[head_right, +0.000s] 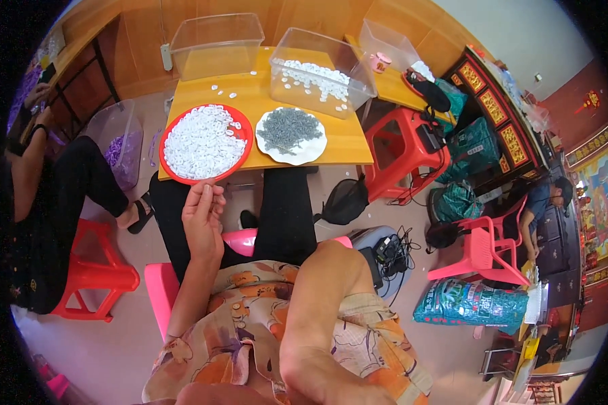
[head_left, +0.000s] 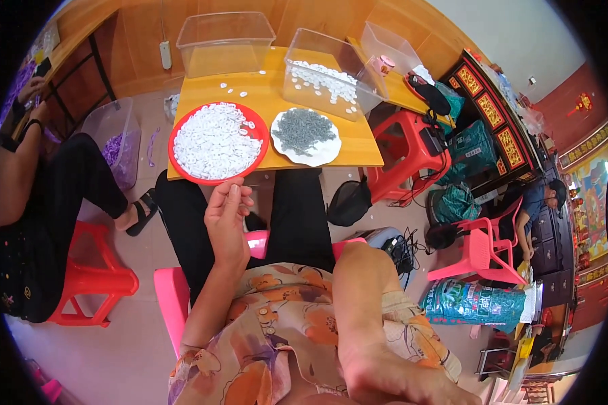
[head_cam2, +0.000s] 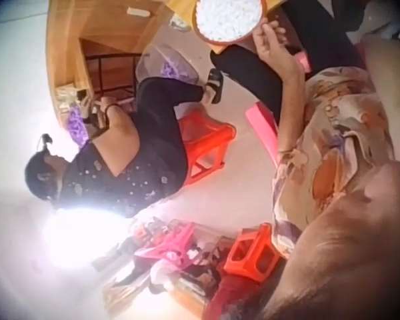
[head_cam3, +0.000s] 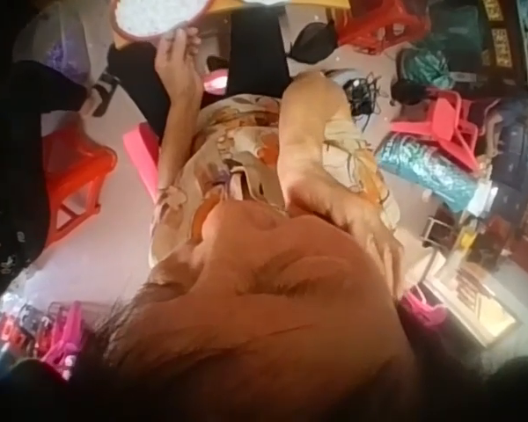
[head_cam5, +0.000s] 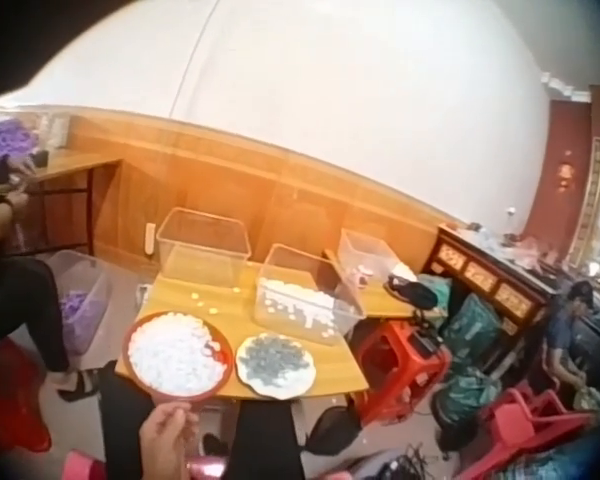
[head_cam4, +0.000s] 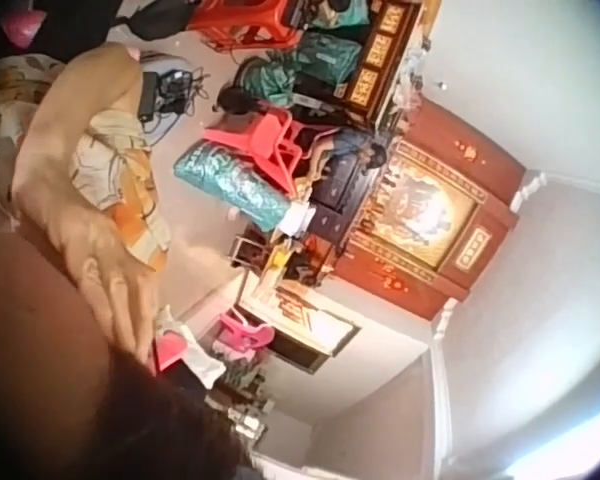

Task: Assembling small white plastic parts with grey inserts by hand.

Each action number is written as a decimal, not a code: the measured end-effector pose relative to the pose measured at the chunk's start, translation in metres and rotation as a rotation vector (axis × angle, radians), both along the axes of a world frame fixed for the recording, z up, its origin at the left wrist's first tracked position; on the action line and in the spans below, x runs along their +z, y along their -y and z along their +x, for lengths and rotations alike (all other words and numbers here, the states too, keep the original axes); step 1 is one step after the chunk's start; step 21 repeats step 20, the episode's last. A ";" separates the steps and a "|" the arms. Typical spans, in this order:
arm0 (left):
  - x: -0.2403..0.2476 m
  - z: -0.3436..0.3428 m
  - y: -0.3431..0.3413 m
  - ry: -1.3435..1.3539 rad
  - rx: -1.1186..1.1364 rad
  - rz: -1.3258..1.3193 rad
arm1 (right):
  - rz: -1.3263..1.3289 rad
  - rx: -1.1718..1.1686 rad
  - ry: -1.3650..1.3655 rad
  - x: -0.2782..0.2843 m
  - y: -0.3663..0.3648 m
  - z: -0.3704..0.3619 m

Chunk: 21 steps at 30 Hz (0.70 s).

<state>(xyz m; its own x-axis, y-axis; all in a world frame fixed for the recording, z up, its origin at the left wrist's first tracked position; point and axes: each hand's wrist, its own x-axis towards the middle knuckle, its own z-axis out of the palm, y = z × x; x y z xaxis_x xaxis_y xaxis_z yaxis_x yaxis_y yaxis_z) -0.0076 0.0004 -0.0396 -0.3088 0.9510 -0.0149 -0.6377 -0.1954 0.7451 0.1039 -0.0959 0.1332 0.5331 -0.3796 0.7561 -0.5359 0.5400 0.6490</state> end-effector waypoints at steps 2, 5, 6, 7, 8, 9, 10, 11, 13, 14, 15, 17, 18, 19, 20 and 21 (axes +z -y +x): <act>-0.001 -0.003 -0.002 -0.001 -0.001 -0.017 | -0.002 0.058 0.059 0.000 -0.005 0.001; -0.002 -0.007 -0.006 0.006 0.026 -0.047 | -0.092 0.088 0.092 0.004 -0.013 0.002; -0.002 -0.010 -0.008 0.011 0.050 -0.060 | -0.087 0.058 0.043 0.008 -0.016 0.001; -0.004 -0.013 -0.010 0.016 0.074 -0.072 | -0.081 0.029 -0.005 0.012 -0.021 0.000; -0.006 -0.016 -0.012 0.013 0.070 -0.071 | -0.072 0.006 -0.051 0.016 -0.027 0.000; -0.009 -0.021 -0.015 -0.045 0.079 -0.092 | -0.063 -0.017 -0.098 0.021 -0.033 -0.001; -0.010 -0.023 -0.019 -0.103 0.087 -0.112 | -0.054 -0.040 -0.144 0.024 -0.038 -0.001; -0.010 -0.026 -0.023 -0.115 0.080 -0.127 | -0.056 -0.042 -0.149 0.023 -0.044 0.000; -0.012 -0.031 -0.033 -0.168 0.073 -0.138 | 0.045 -0.101 -0.107 0.013 -0.059 0.007; -0.013 -0.035 -0.037 -0.217 0.070 -0.153 | 0.036 -0.101 -0.114 0.009 -0.062 0.013; -0.016 -0.039 -0.043 -0.220 0.069 -0.160 | -0.125 0.234 0.138 0.003 -0.061 0.021; -0.019 -0.049 -0.062 -0.419 -0.006 -0.153 | 0.001 0.704 0.681 -0.023 -0.084 0.026; -0.017 -0.053 -0.074 -0.423 -0.010 -0.159 | 0.299 0.826 0.973 -0.045 -0.105 0.025; -0.012 -0.053 -0.090 -0.759 -0.004 -0.109 | -0.204 0.217 0.842 -0.068 -0.108 0.027; -0.007 -0.053 -0.107 -1.084 0.000 -0.055 | -0.677 -0.393 0.643 -0.094 -0.097 0.029; -0.007 -0.053 -0.107 -1.084 0.000 -0.055 | -0.677 -0.393 0.643 -0.094 -0.097 0.029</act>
